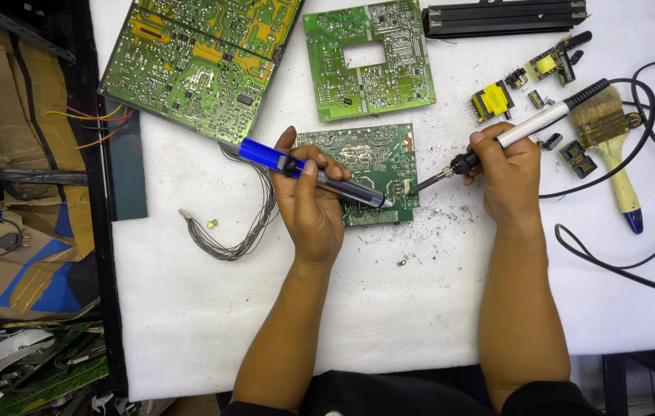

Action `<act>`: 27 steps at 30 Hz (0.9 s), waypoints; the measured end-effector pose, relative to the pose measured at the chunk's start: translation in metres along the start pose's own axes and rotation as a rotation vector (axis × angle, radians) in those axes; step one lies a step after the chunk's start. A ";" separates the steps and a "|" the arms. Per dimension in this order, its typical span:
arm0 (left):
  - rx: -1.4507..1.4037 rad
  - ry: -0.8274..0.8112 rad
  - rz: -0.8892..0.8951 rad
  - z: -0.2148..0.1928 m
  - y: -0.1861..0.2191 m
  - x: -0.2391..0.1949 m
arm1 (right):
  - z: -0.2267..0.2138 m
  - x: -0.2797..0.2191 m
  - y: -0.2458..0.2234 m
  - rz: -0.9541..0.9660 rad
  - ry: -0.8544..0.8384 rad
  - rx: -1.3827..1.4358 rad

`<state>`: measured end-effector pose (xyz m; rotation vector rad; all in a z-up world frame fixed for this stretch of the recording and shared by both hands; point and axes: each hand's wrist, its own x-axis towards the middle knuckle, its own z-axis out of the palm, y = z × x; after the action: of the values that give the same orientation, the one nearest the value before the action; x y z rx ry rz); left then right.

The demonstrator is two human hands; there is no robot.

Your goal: The person uses a soldering iron and a desoldering pump to remove components from a green circuit board. They repeatedly heat solder joints with the iron and use the pump to extract the molten solder, working across different areas of the board.

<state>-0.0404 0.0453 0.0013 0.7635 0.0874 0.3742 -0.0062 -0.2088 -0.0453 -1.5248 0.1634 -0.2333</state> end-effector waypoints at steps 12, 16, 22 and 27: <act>0.044 -0.016 0.038 0.000 -0.007 -0.002 | -0.001 -0.003 0.001 -0.002 -0.066 -0.030; 0.057 -0.019 0.039 0.004 -0.007 -0.006 | -0.003 -0.007 -0.005 -0.010 -0.081 -0.039; 0.083 -0.022 0.087 0.010 -0.013 -0.012 | -0.009 -0.007 -0.004 -0.030 -0.128 -0.041; 0.158 -0.079 0.127 0.016 -0.017 -0.017 | -0.008 -0.008 -0.013 0.022 -0.149 -0.012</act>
<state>-0.0474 0.0175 0.0001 0.9420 -0.0059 0.4610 -0.0165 -0.2150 -0.0327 -1.5455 0.0634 -0.1011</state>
